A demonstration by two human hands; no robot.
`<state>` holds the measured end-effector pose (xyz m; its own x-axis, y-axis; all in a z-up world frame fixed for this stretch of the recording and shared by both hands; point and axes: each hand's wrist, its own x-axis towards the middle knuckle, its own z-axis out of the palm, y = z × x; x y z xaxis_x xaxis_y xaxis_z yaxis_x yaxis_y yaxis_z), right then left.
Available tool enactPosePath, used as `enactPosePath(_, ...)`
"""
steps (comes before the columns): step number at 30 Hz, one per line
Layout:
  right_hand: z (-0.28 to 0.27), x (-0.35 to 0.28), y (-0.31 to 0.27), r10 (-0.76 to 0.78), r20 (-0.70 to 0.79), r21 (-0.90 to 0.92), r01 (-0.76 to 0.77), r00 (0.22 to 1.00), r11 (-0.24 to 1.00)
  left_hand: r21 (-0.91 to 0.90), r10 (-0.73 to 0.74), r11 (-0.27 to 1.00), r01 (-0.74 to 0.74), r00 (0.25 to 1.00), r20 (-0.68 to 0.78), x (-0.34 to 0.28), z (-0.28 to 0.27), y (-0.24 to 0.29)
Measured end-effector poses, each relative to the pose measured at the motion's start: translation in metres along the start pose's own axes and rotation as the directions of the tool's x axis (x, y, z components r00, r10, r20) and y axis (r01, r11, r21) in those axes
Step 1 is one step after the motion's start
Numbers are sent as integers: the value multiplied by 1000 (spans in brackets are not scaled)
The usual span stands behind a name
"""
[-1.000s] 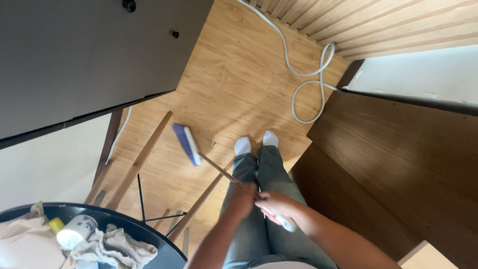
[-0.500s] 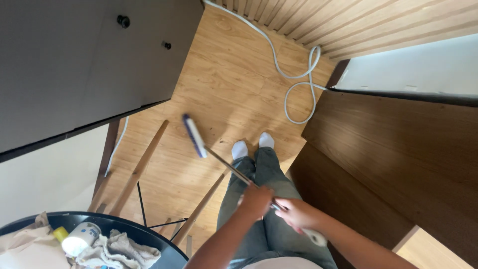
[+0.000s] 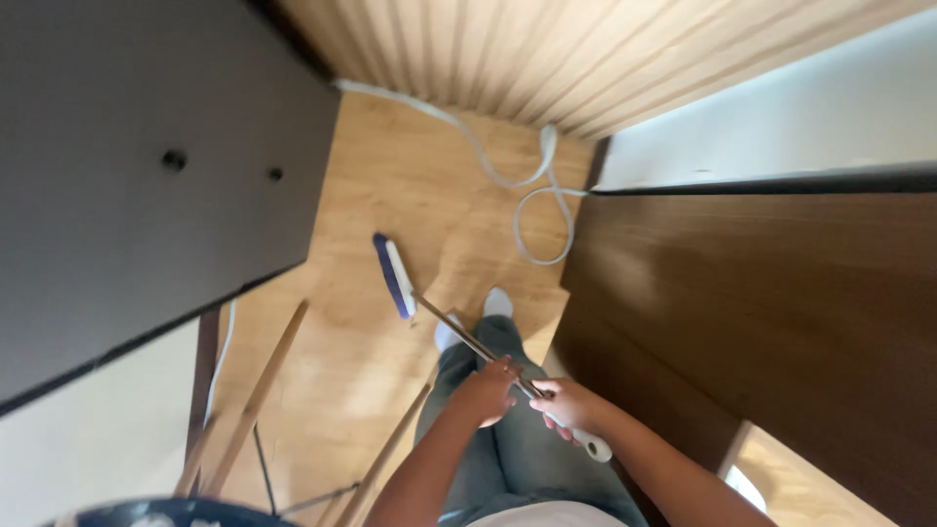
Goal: The person sweeps the wooden floor using a broom and dustpan, moving around a pile of shoes and a cabinet. They briefly move a cabinet to sweep underneath it and then return it to its original position. The person also picks up a red cloth from a shelf before continuing to sweep.
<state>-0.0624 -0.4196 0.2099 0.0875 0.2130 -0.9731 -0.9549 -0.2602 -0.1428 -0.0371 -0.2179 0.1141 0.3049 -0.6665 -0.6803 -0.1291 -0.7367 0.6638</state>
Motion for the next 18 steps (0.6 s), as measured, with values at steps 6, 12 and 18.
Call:
enactPosePath(6, -50, -43, 22, -19, -72, 270, 37, 997, 962, 180, 221, 954, -240, 968, 121, 56, -9, 63)
enactPosePath(12, -61, -114, -5, -97, -166, 625, 181, 981, 759, 311, 306, 893, -325, 946, 109, 92, -38, 93)
enactPosePath(18, -69, -153, -18, -240, -585, 306, 485, 775, 819, 316, 366, 874, -369, 928, 72, 88, -109, 98)
